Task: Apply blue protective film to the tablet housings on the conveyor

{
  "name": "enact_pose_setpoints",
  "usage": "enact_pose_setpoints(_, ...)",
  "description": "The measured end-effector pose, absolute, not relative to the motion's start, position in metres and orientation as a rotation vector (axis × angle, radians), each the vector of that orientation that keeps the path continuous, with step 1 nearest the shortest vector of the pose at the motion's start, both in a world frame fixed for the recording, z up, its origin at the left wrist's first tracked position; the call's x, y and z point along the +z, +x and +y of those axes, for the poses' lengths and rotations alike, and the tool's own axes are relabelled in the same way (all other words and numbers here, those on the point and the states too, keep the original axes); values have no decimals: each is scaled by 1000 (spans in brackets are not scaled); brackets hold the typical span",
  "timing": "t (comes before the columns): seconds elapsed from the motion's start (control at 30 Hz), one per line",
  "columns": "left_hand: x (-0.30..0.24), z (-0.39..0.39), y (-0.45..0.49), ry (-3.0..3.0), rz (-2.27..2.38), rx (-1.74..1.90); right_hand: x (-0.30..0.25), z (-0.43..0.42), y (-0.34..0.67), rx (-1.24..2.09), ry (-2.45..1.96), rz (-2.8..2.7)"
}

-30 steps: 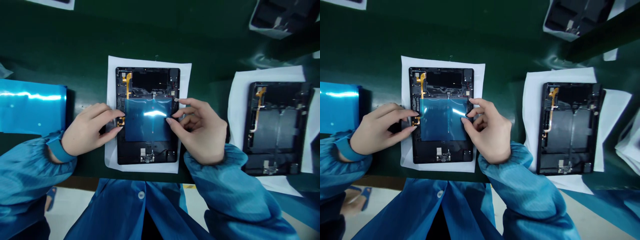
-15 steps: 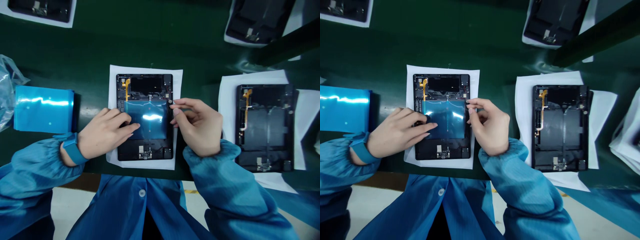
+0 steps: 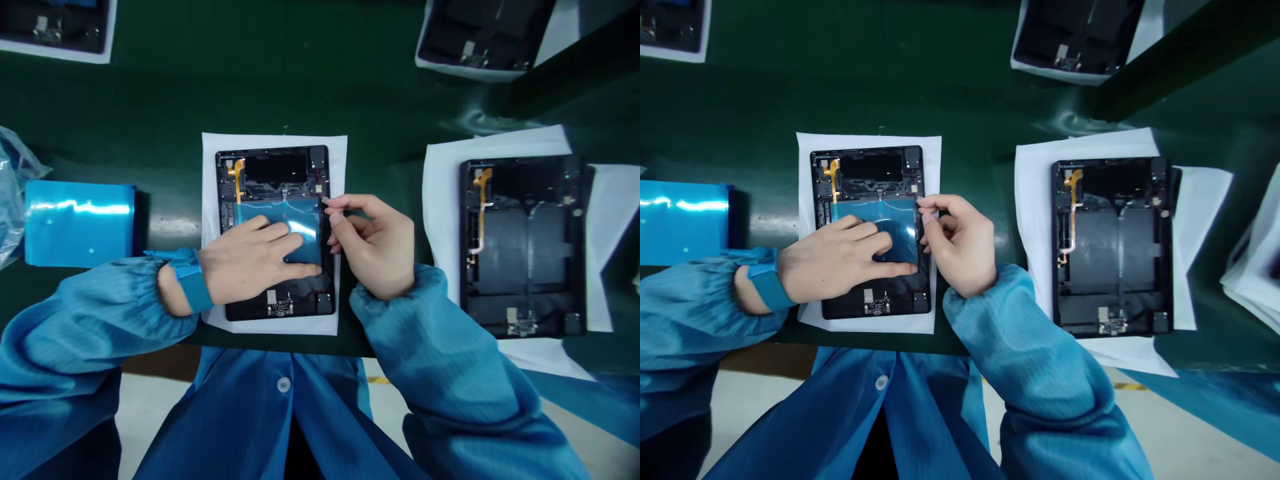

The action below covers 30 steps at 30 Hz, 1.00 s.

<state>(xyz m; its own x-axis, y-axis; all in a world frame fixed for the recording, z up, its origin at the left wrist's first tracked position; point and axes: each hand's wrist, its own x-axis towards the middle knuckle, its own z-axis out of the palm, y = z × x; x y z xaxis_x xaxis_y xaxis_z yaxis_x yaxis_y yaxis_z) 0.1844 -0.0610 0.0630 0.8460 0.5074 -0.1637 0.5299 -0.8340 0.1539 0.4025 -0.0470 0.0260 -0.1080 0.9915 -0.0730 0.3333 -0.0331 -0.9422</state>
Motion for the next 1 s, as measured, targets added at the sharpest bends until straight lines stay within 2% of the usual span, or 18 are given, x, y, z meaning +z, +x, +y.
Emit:
enact_pose_setpoints(0.33,68,-89,126,2813,1417,18,26,-47,404,1180,-1404,-1545)
enact_pose_setpoints(0.5,61,-95,123,2642,1552,103,28,-51,405,848,-1280,-1915)
enact_pose_setpoints(0.67,56,-86,112,2485,1593,175,33,-58,400,442,-918,-2556)
enact_pose_setpoints(0.8,53,-80,103,2402,1571,105,38,-48,384,349,-721,-2866)
enact_pose_setpoints(1.0,48,-78,104,2374,1564,128,41,-23,356,206,-852,-2903)
